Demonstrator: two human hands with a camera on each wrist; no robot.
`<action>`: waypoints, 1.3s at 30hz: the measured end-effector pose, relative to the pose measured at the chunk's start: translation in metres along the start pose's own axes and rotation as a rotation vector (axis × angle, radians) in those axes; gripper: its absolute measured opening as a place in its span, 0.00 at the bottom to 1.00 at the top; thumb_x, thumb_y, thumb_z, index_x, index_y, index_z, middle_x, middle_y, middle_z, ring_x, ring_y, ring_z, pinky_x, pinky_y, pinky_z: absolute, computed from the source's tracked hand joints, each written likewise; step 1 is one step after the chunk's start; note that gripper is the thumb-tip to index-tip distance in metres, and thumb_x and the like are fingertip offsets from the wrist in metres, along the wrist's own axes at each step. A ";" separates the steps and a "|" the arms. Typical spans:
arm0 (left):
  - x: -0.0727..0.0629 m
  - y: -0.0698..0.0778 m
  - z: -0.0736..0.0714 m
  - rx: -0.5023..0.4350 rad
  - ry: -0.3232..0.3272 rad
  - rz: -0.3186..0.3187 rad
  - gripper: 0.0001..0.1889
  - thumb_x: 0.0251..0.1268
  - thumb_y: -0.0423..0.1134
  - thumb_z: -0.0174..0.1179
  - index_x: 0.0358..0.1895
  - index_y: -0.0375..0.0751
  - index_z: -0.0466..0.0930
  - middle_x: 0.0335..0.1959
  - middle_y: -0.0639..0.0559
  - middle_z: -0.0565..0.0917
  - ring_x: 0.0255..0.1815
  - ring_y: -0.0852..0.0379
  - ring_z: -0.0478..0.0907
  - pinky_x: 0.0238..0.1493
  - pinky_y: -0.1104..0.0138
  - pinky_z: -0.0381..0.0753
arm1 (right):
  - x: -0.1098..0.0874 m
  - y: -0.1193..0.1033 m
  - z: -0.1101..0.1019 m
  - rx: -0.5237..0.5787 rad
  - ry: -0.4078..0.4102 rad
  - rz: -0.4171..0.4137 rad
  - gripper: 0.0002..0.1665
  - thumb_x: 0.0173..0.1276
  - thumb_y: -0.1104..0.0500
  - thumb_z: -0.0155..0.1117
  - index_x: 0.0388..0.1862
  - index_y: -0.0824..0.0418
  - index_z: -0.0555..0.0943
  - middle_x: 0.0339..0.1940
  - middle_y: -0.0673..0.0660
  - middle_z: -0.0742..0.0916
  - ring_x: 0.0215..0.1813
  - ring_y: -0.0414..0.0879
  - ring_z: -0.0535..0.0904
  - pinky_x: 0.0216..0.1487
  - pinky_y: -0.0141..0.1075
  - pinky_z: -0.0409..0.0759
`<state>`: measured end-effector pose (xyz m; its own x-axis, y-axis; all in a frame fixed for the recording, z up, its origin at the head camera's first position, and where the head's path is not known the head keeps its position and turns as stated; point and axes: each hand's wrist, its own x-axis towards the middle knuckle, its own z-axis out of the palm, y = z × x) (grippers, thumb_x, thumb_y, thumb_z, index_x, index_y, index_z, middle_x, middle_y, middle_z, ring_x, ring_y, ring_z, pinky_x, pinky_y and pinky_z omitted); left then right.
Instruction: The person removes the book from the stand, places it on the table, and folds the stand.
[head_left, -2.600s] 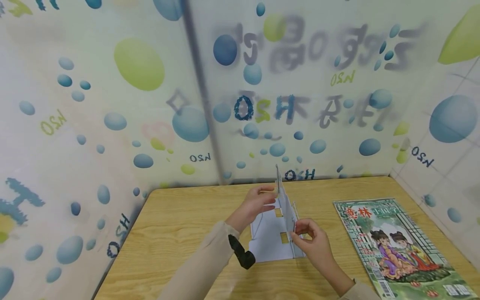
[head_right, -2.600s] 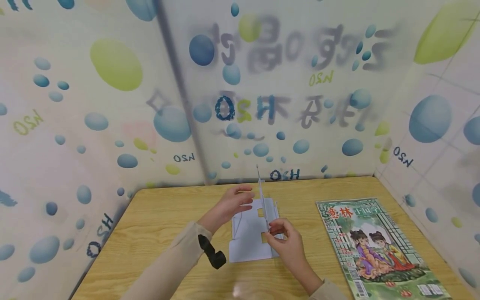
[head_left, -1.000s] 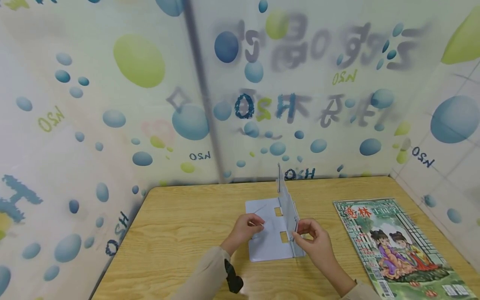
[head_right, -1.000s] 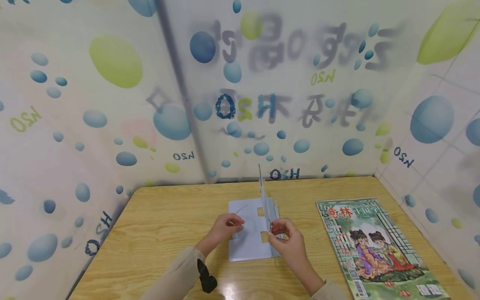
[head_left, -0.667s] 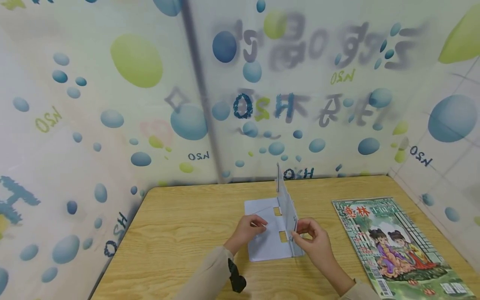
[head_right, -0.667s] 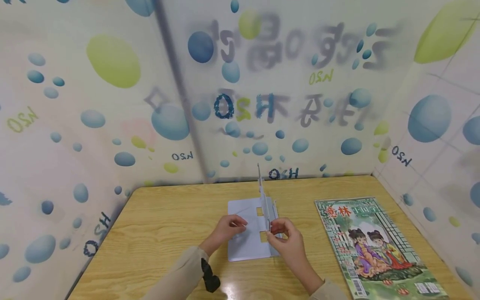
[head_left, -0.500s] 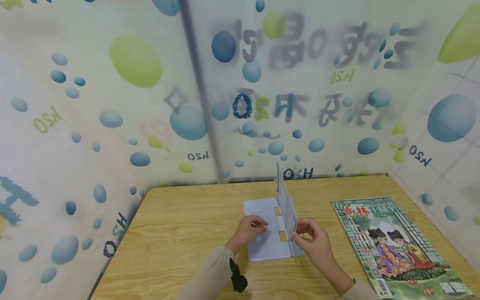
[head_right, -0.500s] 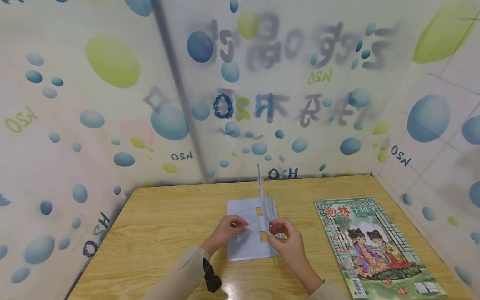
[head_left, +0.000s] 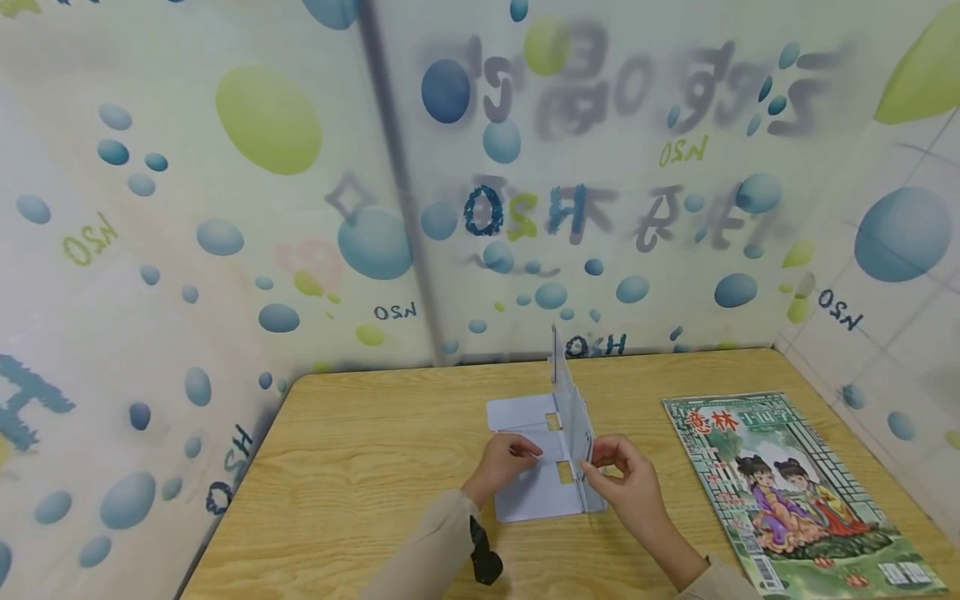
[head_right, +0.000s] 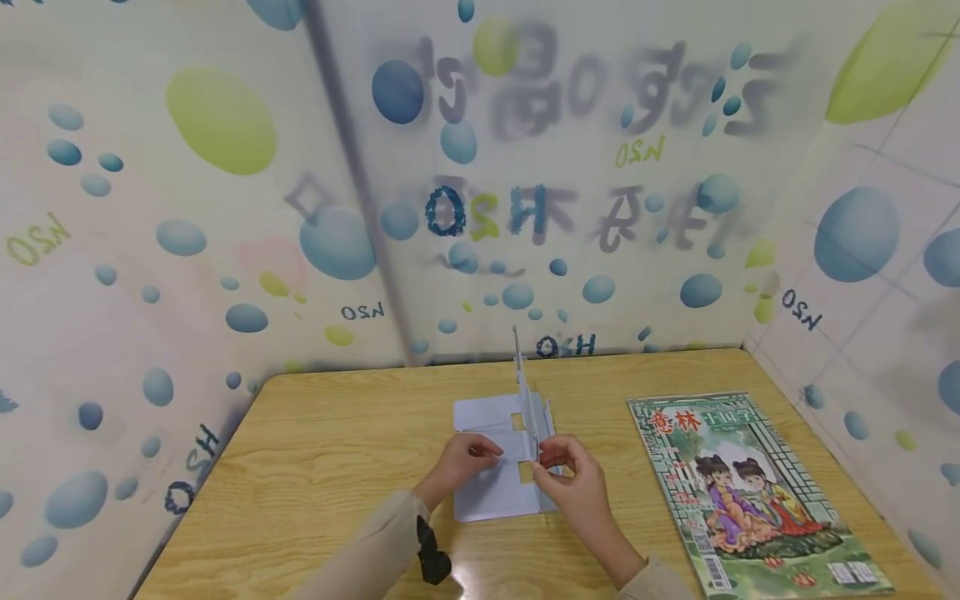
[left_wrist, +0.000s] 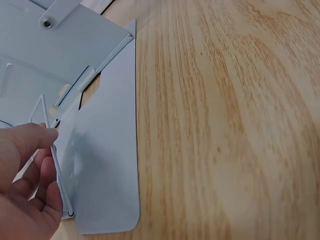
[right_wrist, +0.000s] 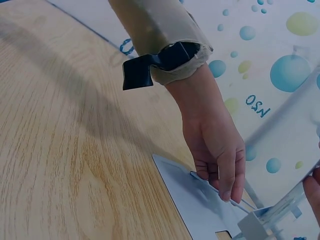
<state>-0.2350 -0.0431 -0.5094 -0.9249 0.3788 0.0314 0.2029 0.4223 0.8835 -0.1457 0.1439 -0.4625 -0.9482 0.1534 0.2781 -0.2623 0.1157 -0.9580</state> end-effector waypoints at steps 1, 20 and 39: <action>0.000 0.001 0.001 0.001 0.003 -0.005 0.04 0.52 0.24 0.62 0.32 0.32 0.84 0.24 0.51 0.79 0.25 0.63 0.71 0.26 0.72 0.73 | 0.000 0.000 0.000 0.004 -0.001 0.002 0.15 0.52 0.76 0.66 0.38 0.73 0.74 0.30 0.58 0.79 0.31 0.38 0.76 0.28 0.29 0.79; 0.001 0.013 0.006 0.135 -0.003 -0.114 0.04 0.50 0.24 0.63 0.27 0.34 0.84 0.20 0.54 0.78 0.21 0.63 0.70 0.23 0.72 0.70 | -0.002 0.001 0.003 0.032 -0.013 -0.008 0.15 0.53 0.73 0.67 0.39 0.71 0.75 0.31 0.56 0.79 0.33 0.39 0.76 0.29 0.30 0.79; 0.001 0.016 0.008 0.189 -0.001 -0.112 0.04 0.49 0.24 0.63 0.26 0.35 0.85 0.21 0.53 0.80 0.22 0.63 0.71 0.24 0.70 0.72 | -0.003 0.001 0.003 0.017 -0.004 0.008 0.15 0.53 0.72 0.67 0.40 0.70 0.75 0.32 0.57 0.79 0.33 0.39 0.76 0.29 0.30 0.79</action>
<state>-0.2304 -0.0290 -0.4986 -0.9450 0.3211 -0.0625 0.1554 0.6089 0.7779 -0.1437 0.1409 -0.4643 -0.9510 0.1506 0.2699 -0.2575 0.0974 -0.9614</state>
